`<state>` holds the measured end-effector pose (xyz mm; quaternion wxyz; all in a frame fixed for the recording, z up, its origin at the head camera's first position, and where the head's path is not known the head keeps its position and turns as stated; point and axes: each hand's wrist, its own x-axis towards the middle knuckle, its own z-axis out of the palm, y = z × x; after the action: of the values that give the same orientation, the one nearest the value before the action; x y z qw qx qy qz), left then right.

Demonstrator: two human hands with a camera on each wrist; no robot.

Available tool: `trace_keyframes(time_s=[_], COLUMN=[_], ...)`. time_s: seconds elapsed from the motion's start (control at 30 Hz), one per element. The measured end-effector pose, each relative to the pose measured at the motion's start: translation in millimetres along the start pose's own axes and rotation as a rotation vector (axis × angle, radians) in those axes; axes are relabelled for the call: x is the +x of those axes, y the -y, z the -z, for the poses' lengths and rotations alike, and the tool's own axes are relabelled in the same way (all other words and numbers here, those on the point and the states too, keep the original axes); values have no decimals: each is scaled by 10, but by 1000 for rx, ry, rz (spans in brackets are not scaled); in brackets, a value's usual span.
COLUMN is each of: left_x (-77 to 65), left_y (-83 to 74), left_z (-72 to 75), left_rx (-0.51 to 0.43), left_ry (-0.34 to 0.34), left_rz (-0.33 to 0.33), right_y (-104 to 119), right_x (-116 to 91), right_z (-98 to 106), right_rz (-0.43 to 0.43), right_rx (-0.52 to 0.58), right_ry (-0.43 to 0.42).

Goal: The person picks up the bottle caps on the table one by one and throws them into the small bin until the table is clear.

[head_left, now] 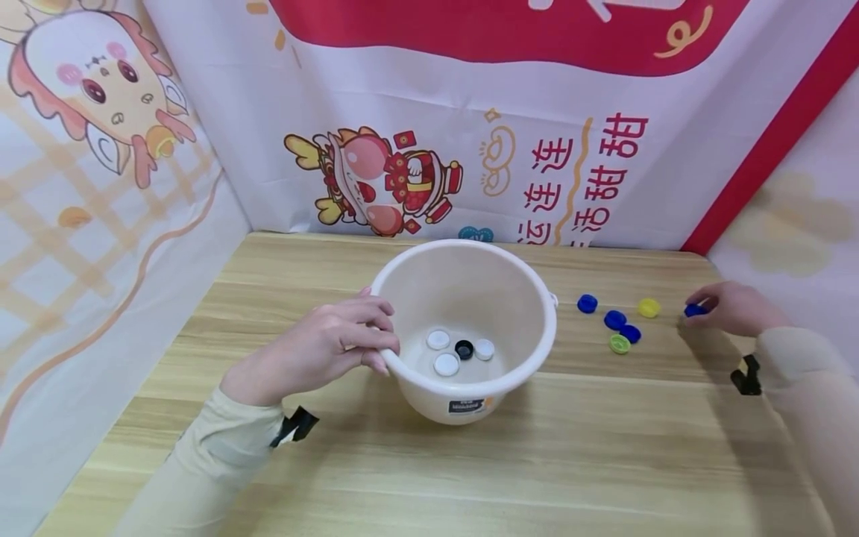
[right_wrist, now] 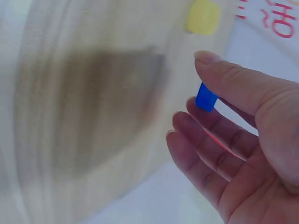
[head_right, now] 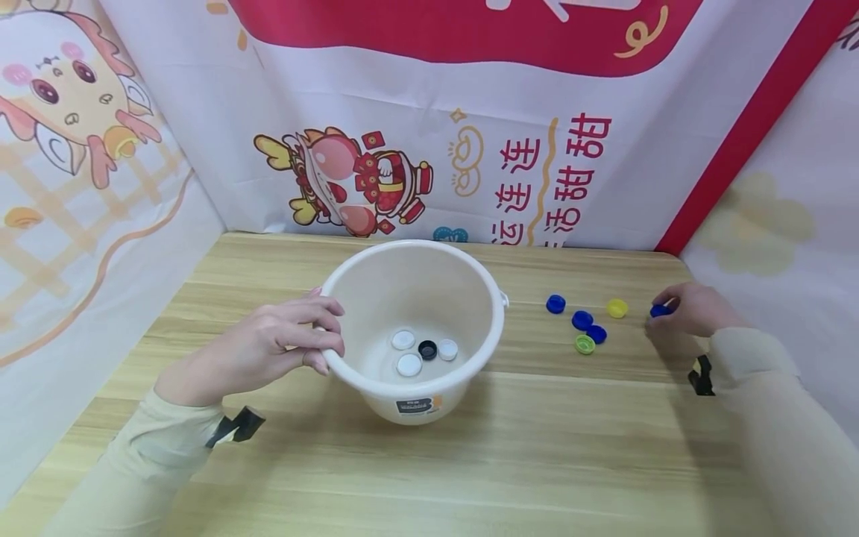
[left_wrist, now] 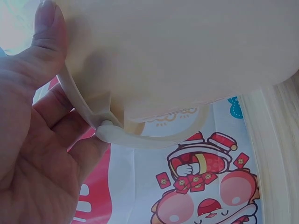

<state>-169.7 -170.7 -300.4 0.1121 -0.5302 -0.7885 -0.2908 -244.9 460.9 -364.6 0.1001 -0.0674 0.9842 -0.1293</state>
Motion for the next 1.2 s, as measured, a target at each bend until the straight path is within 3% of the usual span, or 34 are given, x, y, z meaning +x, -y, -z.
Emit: trace_keyframes(time_s=[0.3, 0.53, 0.8, 1.2], left_x=[-7, -7, -4, -4], left_y=[-5, -20, -35, -8], left_z=[-7, 7, 19, 5], left_rx=[-7, -14, -21, -19], left_ry=[1, 11, 15, -1], left_rz=[13, 34, 50, 16], right_y=[316, 602, 1098, 1846], right_x=[-175, -251, -345, -518], right_z=[335, 512, 729, 940], right_rz=[-13, 32, 64, 194], right_rx=[-2, -2, -60, -148], right_ry=[-25, -116, -204, -292])
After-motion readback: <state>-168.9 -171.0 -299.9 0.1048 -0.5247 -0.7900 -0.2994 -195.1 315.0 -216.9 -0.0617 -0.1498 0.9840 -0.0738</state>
